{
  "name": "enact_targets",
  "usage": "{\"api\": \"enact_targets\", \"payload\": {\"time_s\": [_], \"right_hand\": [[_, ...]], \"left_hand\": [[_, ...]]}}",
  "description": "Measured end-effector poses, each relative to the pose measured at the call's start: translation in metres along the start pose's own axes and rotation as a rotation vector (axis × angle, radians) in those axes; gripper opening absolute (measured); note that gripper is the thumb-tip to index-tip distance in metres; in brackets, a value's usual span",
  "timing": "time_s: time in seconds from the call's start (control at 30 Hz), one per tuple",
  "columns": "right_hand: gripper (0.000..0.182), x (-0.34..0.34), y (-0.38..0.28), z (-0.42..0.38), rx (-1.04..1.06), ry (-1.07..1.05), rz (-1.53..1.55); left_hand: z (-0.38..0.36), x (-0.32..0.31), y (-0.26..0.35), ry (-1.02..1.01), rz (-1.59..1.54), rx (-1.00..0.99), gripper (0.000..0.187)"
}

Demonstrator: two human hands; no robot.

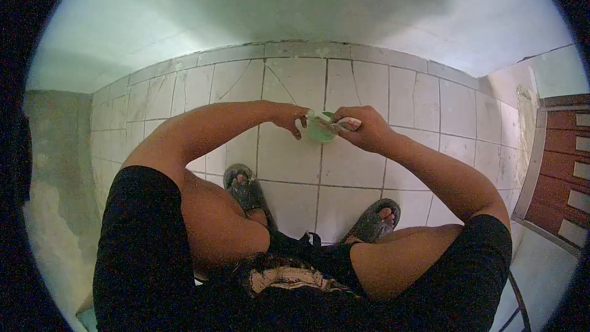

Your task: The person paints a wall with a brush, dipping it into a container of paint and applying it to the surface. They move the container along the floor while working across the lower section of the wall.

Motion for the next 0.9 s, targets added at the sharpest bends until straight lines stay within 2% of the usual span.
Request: {"api": "enact_targets", "payload": {"time_s": [0.1, 0.27, 0.43, 0.5, 0.63, 0.8, 0.9], "right_hand": [[0.016, 0.003, 0.011, 0.002, -0.073, -0.007, 0.023], [0.016, 0.005, 0.008, 0.005, -0.008, -0.073, -0.003], [0.017, 0.005, 0.009, 0.009, -0.010, -0.155, -0.057], [0.017, -0.001, 0.005, 0.010, 0.111, -0.250, -0.115], [0.017, -0.003, 0.010, 0.014, 0.084, -0.358, -0.136], [0.022, -0.019, -0.003, 0.013, 0.199, -0.522, -0.254], [0.022, -0.030, -0.003, 0.016, 0.195, -0.518, -0.374]], "left_hand": [[0.007, -0.004, -0.012, 0.002, -0.013, -0.013, 0.079], [0.013, -0.006, -0.019, -0.027, -0.013, -0.003, 0.081], [0.004, -0.002, -0.013, -0.002, 0.036, 0.054, 0.095], [0.001, -0.001, -0.012, -0.025, 0.029, 0.066, 0.097], [-0.003, -0.001, -0.010, -0.067, -0.016, 0.114, 0.099], [-0.002, -0.003, -0.005, -0.068, 0.036, 0.065, 0.099], [-0.004, -0.004, 0.003, -0.050, 0.064, 0.024, 0.100]]}}
Point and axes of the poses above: each hand's wrist, its own z-axis towards the middle knuckle, its own x-axis out of the back of the hand, y = z × x, the point moved 8 cm from there along z, towards the middle knuckle, and after that the axes turned 2 degrees about y, right-handed, at the moved point
